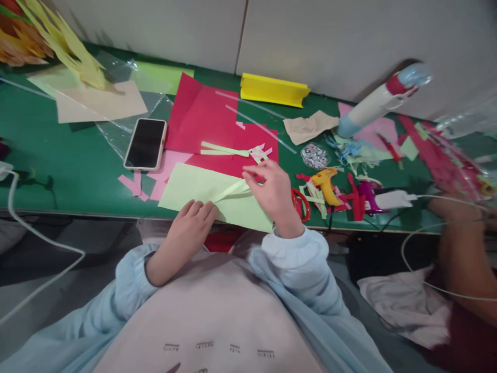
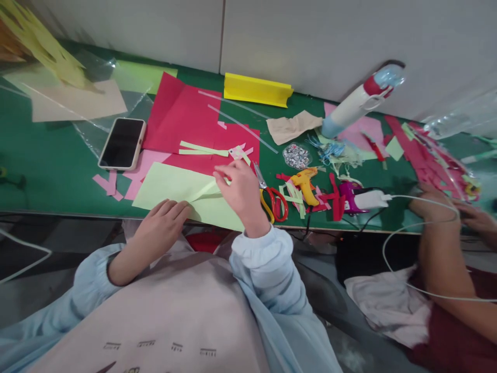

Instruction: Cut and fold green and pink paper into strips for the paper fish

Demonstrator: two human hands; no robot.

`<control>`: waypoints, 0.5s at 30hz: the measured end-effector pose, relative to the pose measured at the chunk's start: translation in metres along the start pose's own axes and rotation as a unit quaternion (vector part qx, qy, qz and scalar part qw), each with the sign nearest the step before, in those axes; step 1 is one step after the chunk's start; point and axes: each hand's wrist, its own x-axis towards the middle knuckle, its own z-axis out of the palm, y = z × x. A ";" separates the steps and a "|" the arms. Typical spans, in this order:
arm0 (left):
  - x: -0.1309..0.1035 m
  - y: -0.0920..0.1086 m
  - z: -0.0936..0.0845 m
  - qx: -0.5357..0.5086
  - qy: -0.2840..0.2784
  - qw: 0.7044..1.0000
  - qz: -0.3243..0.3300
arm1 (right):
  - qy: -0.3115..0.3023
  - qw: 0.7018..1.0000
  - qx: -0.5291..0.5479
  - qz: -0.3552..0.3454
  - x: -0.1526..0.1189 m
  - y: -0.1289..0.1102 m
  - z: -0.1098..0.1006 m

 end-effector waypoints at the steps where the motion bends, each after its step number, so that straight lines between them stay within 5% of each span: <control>1: 0.000 0.000 0.000 0.005 0.001 1.000 0.003 | 0.001 1.000 -0.011 -0.009 0.005 0.005 -0.003; 6: -0.001 0.002 0.001 0.017 0.000 1.000 0.004 | -0.136 0.989 -0.029 -0.056 0.022 0.021 0.003; 15: -0.016 0.017 0.016 0.030 0.044 0.997 -0.051 | -0.250 0.967 -0.014 0.041 0.019 0.024 0.014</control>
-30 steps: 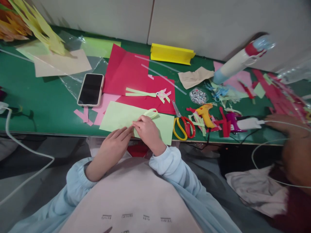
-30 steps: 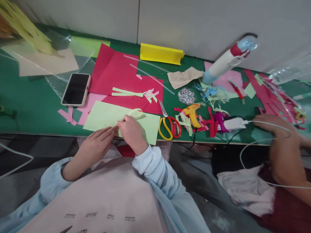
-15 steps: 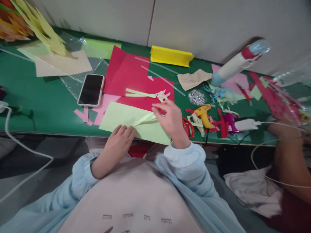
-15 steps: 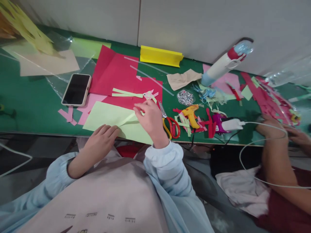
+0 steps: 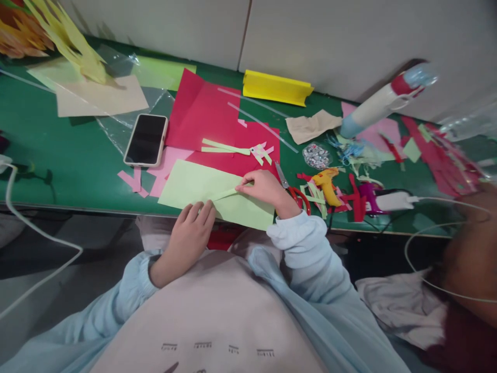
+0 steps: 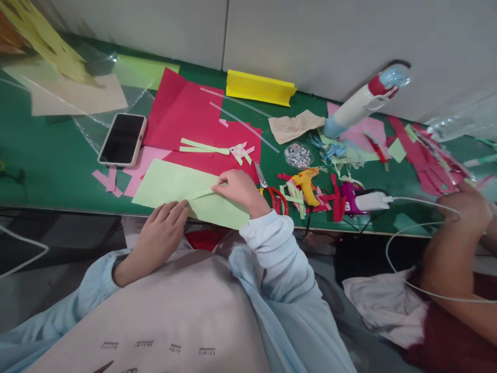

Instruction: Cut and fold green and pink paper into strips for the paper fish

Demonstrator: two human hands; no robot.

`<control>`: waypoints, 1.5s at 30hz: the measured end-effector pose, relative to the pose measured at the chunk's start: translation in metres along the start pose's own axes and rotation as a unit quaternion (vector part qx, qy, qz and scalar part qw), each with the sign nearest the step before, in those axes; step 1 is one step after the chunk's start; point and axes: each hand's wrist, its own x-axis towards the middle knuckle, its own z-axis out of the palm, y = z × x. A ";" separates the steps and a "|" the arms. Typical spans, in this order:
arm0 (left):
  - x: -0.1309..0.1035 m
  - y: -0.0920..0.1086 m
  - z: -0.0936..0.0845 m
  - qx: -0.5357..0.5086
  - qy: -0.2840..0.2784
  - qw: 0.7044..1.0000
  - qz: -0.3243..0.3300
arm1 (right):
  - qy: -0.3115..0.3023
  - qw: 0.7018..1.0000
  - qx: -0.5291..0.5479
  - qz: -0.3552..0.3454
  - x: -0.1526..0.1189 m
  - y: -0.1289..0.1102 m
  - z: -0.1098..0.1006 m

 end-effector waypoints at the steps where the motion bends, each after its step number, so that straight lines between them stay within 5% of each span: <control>1: -0.001 0.001 0.001 0.002 0.005 1.000 -0.004 | -0.005 1.000 -0.003 0.000 0.001 0.001 0.000; 26: -0.001 0.006 0.003 -0.049 -0.015 0.998 -0.042 | -0.025 0.999 -0.031 -0.012 0.007 0.001 0.007; 45: 0.001 0.037 0.011 -0.036 -0.015 0.991 -0.128 | -0.044 0.999 -0.019 0.001 0.009 -0.001 0.003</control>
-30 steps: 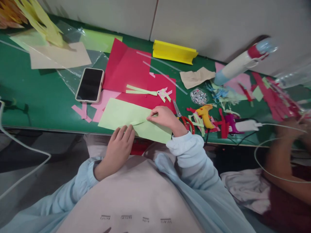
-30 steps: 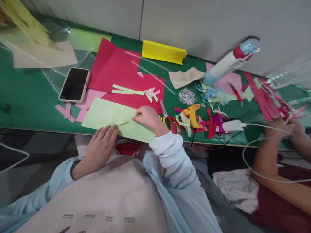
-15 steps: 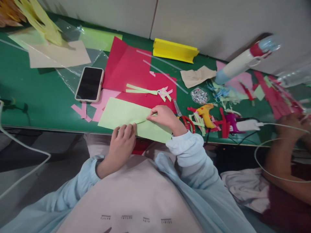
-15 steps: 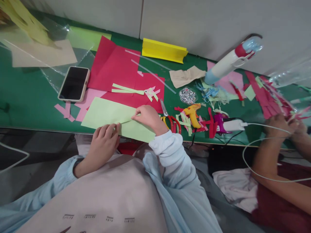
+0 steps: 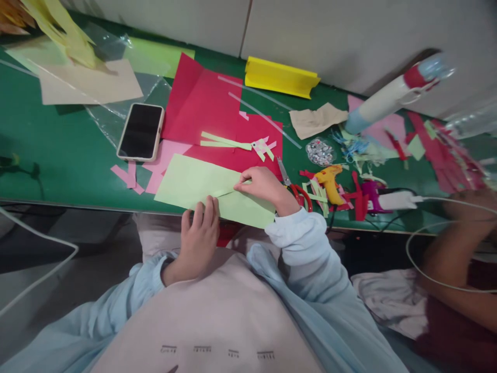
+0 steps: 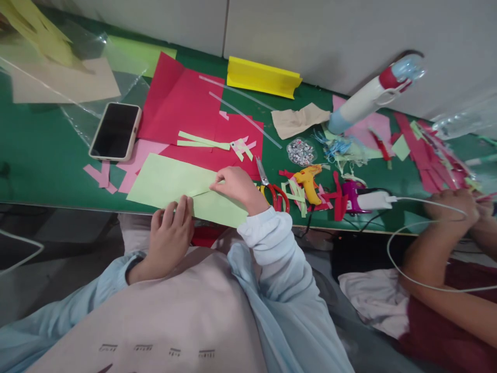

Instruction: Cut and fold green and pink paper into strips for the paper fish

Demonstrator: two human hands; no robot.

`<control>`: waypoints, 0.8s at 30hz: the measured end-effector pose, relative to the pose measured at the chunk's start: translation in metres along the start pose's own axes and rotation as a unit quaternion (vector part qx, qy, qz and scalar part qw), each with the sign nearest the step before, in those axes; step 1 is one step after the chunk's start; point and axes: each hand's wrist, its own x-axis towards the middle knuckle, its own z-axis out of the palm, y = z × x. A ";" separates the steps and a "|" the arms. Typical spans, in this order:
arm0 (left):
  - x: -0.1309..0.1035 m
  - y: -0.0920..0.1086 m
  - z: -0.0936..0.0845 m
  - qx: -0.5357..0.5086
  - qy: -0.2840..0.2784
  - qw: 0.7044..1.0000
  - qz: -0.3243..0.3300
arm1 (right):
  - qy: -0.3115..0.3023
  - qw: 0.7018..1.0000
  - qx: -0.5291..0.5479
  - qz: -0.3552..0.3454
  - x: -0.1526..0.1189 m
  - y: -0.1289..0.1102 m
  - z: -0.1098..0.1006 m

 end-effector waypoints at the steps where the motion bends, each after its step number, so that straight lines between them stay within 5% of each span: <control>1: -0.001 0.001 0.000 -0.010 -0.002 1.000 -0.003 | -0.001 1.000 0.001 -0.001 0.000 0.000 0.000; 24: -0.006 0.005 -0.006 -0.021 -0.034 0.999 -0.006 | 0.007 1.000 0.000 -0.018 0.003 0.006 0.004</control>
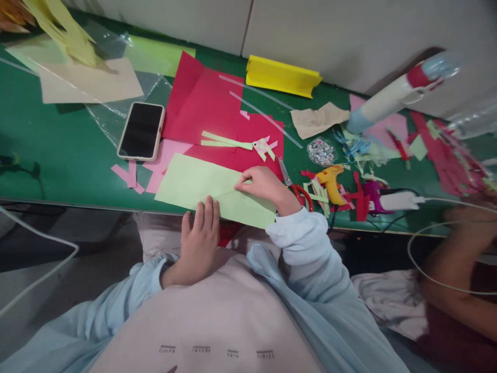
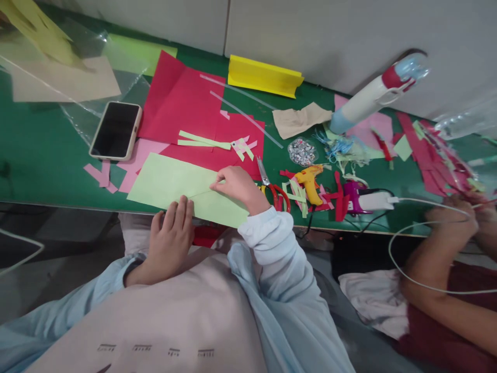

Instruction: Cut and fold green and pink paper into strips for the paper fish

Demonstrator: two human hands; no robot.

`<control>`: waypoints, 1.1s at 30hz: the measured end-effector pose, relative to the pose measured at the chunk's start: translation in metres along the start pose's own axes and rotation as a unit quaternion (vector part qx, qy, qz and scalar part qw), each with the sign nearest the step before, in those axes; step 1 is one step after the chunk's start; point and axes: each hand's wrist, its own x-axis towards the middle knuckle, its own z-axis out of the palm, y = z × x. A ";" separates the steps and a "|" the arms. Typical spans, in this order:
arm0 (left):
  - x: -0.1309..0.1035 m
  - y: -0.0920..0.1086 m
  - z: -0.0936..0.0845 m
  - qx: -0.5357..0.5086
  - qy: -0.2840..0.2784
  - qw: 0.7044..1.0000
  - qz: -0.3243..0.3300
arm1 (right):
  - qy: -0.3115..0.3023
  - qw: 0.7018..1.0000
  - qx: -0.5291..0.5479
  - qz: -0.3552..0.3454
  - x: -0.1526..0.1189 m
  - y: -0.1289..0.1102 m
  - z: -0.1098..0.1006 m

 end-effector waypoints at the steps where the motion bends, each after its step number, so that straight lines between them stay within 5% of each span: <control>1: 0.000 -0.001 0.001 0.002 0.002 1.000 0.001 | 0.000 1.000 0.000 -0.001 0.000 0.000 0.000; 33: 0.043 -0.011 -0.010 0.045 0.054 0.996 0.063 | 0.009 0.998 -0.047 0.032 -0.003 -0.005 -0.006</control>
